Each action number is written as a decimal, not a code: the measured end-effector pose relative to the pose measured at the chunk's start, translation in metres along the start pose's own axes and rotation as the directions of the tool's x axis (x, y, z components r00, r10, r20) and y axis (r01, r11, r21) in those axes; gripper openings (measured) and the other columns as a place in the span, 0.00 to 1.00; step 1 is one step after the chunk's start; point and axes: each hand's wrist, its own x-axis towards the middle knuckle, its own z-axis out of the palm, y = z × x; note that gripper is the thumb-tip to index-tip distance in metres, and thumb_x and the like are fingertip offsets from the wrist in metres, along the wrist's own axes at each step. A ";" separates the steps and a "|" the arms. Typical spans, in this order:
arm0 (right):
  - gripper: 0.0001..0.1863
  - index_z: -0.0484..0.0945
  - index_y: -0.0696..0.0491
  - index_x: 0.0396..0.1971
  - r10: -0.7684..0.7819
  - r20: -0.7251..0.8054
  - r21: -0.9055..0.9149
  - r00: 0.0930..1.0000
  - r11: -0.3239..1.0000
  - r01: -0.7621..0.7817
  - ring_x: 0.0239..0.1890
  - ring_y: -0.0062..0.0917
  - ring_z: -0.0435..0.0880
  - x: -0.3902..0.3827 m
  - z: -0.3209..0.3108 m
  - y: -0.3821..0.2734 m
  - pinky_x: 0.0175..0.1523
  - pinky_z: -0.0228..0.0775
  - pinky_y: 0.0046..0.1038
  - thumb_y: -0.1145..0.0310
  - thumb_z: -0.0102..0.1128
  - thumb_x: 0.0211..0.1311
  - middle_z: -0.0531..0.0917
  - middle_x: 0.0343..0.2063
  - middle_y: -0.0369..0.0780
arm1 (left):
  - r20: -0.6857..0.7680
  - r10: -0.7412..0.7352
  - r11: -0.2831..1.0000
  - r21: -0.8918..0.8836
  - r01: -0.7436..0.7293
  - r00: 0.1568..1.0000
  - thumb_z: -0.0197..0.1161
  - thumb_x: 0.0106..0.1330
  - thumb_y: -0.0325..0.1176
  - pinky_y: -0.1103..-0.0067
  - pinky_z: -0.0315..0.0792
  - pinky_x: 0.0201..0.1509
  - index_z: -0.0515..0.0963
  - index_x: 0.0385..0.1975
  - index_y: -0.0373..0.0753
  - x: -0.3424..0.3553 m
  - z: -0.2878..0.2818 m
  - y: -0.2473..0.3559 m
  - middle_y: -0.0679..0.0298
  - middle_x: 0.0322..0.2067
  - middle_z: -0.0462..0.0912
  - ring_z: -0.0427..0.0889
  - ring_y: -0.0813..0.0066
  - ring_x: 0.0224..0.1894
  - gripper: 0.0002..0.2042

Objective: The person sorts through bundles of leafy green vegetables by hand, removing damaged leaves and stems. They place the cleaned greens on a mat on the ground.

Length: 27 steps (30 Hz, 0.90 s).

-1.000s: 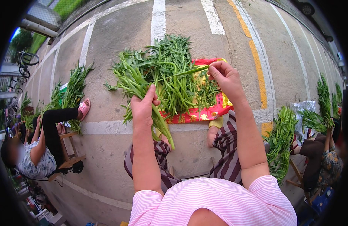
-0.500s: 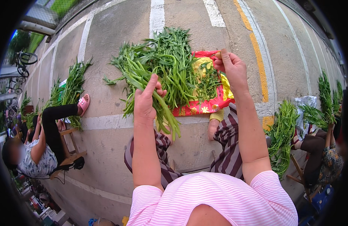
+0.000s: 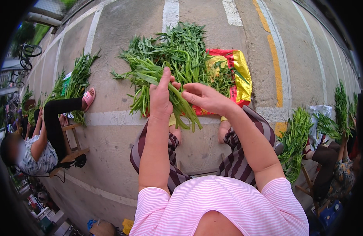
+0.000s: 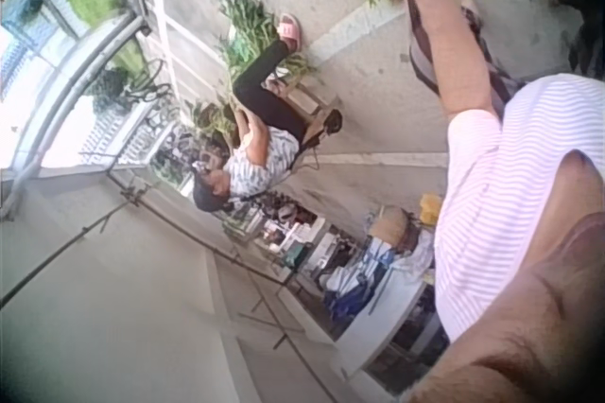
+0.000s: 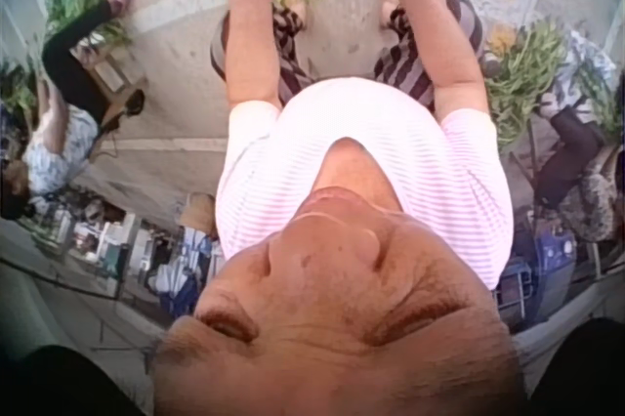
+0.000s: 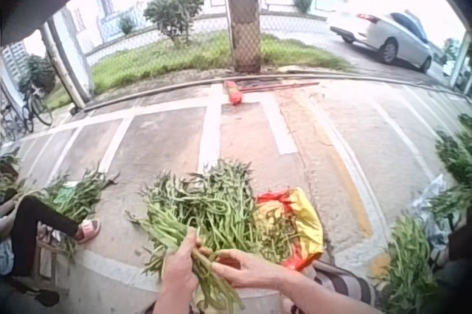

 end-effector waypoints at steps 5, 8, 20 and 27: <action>0.32 0.74 0.60 0.54 0.097 0.073 -0.021 0.993 0.995 -0.096 0.45 0.18 0.79 0.005 0.005 0.000 0.49 0.73 0.22 0.43 0.51 0.72 0.82 0.44 0.39 | 0.206 -0.050 0.972 -0.215 0.095 0.977 0.65 0.69 0.44 0.75 0.76 0.44 0.74 0.47 0.39 -0.005 0.007 -0.002 0.62 0.38 0.80 0.81 0.72 0.39 0.17; 0.29 0.78 0.60 0.44 0.061 0.060 0.207 0.996 0.976 -0.072 0.33 0.18 0.79 0.001 0.004 -0.002 0.37 0.71 0.22 0.44 0.47 0.74 0.84 0.35 0.40 | 0.365 -0.041 0.968 -0.214 0.127 0.930 0.59 0.72 0.42 0.67 0.72 0.59 0.70 0.57 0.36 -0.009 0.006 0.008 0.55 0.50 0.80 0.79 0.62 0.53 0.20; 0.27 0.77 0.61 0.48 0.062 0.107 0.486 0.992 0.867 -0.107 0.34 0.25 0.87 -0.003 -0.008 -0.022 0.39 0.82 0.29 0.48 0.45 0.75 0.86 0.38 0.43 | 0.510 0.025 0.997 0.049 -0.058 0.860 0.59 0.64 0.21 0.65 0.67 0.67 0.63 0.66 0.32 -0.021 0.005 0.034 0.48 0.62 0.71 0.75 0.60 0.61 0.28; 0.26 0.79 0.58 0.46 0.056 -0.003 0.414 0.998 0.909 -0.050 0.30 0.17 0.83 0.004 -0.011 -0.013 0.35 0.78 0.22 0.47 0.46 0.75 0.85 0.33 0.36 | 0.479 0.046 0.999 -0.039 -0.031 0.876 0.60 0.61 0.19 0.70 0.71 0.63 0.70 0.59 0.33 -0.022 0.009 0.034 0.54 0.57 0.77 0.77 0.67 0.58 0.24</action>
